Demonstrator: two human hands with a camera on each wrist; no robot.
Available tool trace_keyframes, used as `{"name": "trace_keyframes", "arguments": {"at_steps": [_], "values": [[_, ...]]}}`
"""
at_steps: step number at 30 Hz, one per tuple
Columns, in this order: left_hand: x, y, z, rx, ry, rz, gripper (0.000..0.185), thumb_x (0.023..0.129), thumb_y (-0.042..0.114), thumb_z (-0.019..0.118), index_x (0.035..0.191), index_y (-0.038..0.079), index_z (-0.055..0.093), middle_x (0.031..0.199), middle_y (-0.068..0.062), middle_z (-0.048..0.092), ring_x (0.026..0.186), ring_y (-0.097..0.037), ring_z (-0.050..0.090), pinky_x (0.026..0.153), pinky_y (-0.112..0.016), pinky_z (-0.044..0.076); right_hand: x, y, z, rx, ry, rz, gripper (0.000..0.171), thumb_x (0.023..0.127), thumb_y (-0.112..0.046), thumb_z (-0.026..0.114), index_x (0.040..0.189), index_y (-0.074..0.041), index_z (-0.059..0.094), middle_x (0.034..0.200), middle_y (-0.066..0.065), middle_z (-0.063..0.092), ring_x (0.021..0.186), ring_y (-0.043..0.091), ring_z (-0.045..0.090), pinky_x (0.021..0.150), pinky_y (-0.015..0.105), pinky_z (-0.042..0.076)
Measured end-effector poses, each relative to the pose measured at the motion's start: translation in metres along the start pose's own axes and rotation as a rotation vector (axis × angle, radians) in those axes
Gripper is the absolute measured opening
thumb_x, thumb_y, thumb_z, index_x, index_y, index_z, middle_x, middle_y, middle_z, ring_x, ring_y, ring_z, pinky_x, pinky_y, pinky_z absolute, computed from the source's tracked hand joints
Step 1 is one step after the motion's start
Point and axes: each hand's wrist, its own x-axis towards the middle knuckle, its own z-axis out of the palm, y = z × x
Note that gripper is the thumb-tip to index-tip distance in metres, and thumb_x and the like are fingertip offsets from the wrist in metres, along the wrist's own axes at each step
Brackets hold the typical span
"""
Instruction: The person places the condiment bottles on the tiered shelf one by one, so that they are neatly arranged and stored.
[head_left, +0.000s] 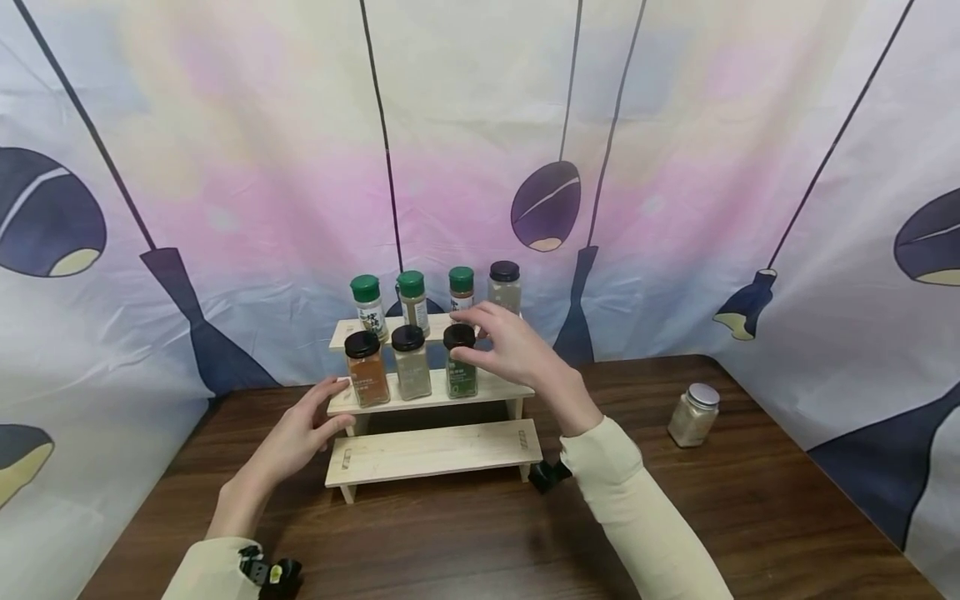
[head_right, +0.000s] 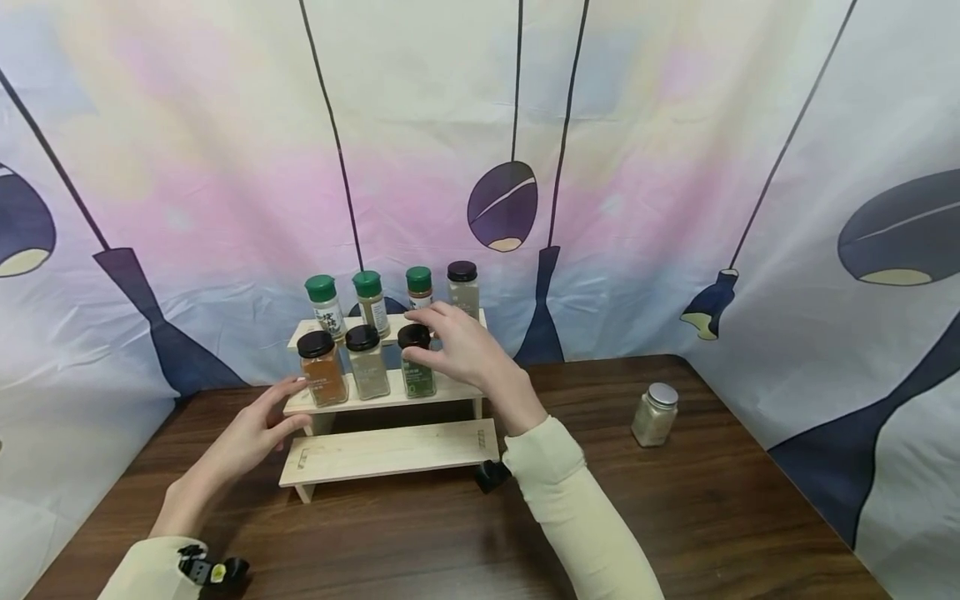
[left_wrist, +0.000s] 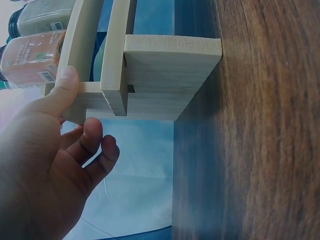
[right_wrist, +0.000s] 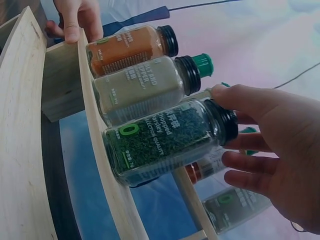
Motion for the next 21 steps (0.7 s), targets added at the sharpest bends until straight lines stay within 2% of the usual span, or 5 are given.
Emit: {"name": "trace_keyframes", "arguments": {"at_steps": [3, 10, 18, 21], "values": [[0.0, 0.0, 0.0, -0.002, 0.0, -0.001, 0.069, 0.098, 0.038, 0.062, 0.155, 0.01, 0.033, 0.162, -0.025, 0.019, 0.064, -0.021, 0.059, 0.058, -0.029, 0.049, -0.008, 0.001, -0.001, 0.006, 0.05, -0.007, 0.053, 0.094, -0.038, 0.07, 0.14, -0.015, 0.058, 0.127, 0.005, 0.061, 0.1, 0.02, 0.062, 0.086, 0.038, 0.052], [0.0, 0.002, 0.0, 0.001, -0.002, -0.005, 0.068, 0.098, 0.037, 0.062, 0.155, 0.011, 0.034, 0.162, -0.025, 0.019, 0.061, -0.019, 0.057, 0.057, -0.029, 0.048, -0.031, 0.01, -0.001, 0.014, 0.148, -0.01, 0.048, 0.093, -0.032, 0.072, 0.135, -0.012, 0.062, 0.106, 0.003, 0.062, 0.086, 0.016, 0.053, 0.073, 0.033, 0.047], [0.0, 0.002, 0.0, -0.011, -0.009, -0.003, 0.069, 0.098, 0.038, 0.062, 0.155, 0.011, 0.034, 0.162, -0.024, 0.02, 0.058, -0.019, 0.055, 0.053, -0.03, 0.047, -0.056, 0.023, 0.0, 0.019, 0.196, 0.042, 0.046, 0.092, -0.03, 0.073, 0.133, -0.013, 0.063, 0.107, 0.002, 0.063, 0.087, 0.017, 0.055, 0.072, 0.033, 0.048], [0.0, 0.002, -0.001, -0.006, -0.012, -0.003, 0.069, 0.099, 0.038, 0.061, 0.155, 0.011, 0.033, 0.162, -0.024, 0.02, 0.063, -0.023, 0.058, 0.054, -0.032, 0.048, -0.065, 0.028, 0.001, 0.021, 0.196, 0.069, 0.045, 0.092, -0.03, 0.073, 0.134, -0.015, 0.063, 0.103, 0.0, 0.061, 0.083, 0.014, 0.052, 0.071, 0.032, 0.047]]}}
